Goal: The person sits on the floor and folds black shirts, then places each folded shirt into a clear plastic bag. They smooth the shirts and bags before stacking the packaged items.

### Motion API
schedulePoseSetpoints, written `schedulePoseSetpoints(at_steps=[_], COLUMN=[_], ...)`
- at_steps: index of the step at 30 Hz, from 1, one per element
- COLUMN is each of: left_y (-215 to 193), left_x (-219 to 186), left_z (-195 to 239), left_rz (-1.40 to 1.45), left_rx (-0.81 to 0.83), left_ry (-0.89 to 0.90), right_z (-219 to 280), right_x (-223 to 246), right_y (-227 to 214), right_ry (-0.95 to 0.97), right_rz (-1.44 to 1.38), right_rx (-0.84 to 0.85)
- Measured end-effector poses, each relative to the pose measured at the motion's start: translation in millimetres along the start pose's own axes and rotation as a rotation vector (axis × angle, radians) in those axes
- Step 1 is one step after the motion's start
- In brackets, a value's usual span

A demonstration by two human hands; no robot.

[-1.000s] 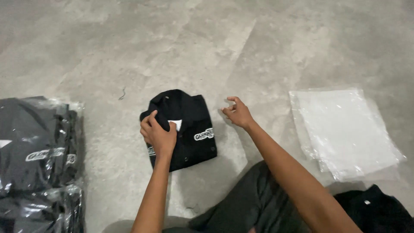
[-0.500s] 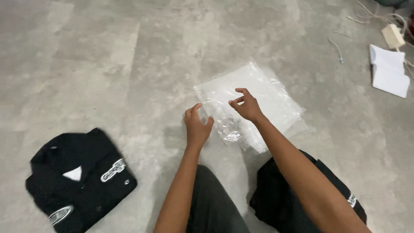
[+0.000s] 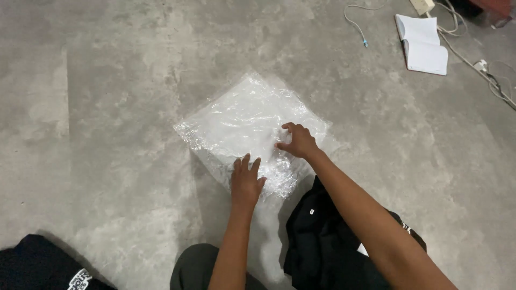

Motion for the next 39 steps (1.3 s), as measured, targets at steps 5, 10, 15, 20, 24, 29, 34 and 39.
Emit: schedulePoseSetpoints(at_steps=[5, 10, 15, 20, 24, 29, 34, 39], left_y=[11.1, -5.4, -41.2, -29.2, -29.0, -50.8, -122.1, -159.3], left_x=[14.0, 12.6, 6.7, 109.1, 121.0, 90.9, 62.8, 93.7], left_z=[-5.5, 9.0, 29.6, 23.4, 27.1, 41.5, 82.9, 113.8], left_rz=[-0.072, -0.043, -0.090, 0.266, 0.640, 0.844, 0.753, 0.718], left_rx=[-0.207, -0.143, -0.161, -0.529, -0.608, -0.502, -0.494, -0.561], left_ry=[0.174, 0.255, 0.183, -0.484, -0.404, -0.415, -0.217, -0.116], right_z=[5.7, -38.0, -54.0, -4.7, 5.2, -2.0, 12.9, 29.5], right_x=[7.2, -32.9, -48.9, -3.7, 16.5, 34.0, 74.8, 133.6], right_y=[-8.9, 15.1, 39.2, 4.2, 5.6, 11.4, -7.9, -4.5], right_ry=[0.083, 0.184, 0.215, 0.197, 0.172, 0.018, -0.065, -0.164], right_rz=[0.051, -0.158, -0.302, -0.322, -0.466, -0.569, -0.647, -0.663], right_rx=[-0.115, -0.025, 0.119, 0.179, 0.259, 0.241, 0.174, 0.144])
Point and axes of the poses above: each hand's wrist, its own z-axis away from the middle knuckle, its own y-axis out of the palm, x = y × z, the point moved 8 cm from there along -z, towards the middle knuckle, and after that the axes turned 8 degrees about z, right-handed, at the moved point
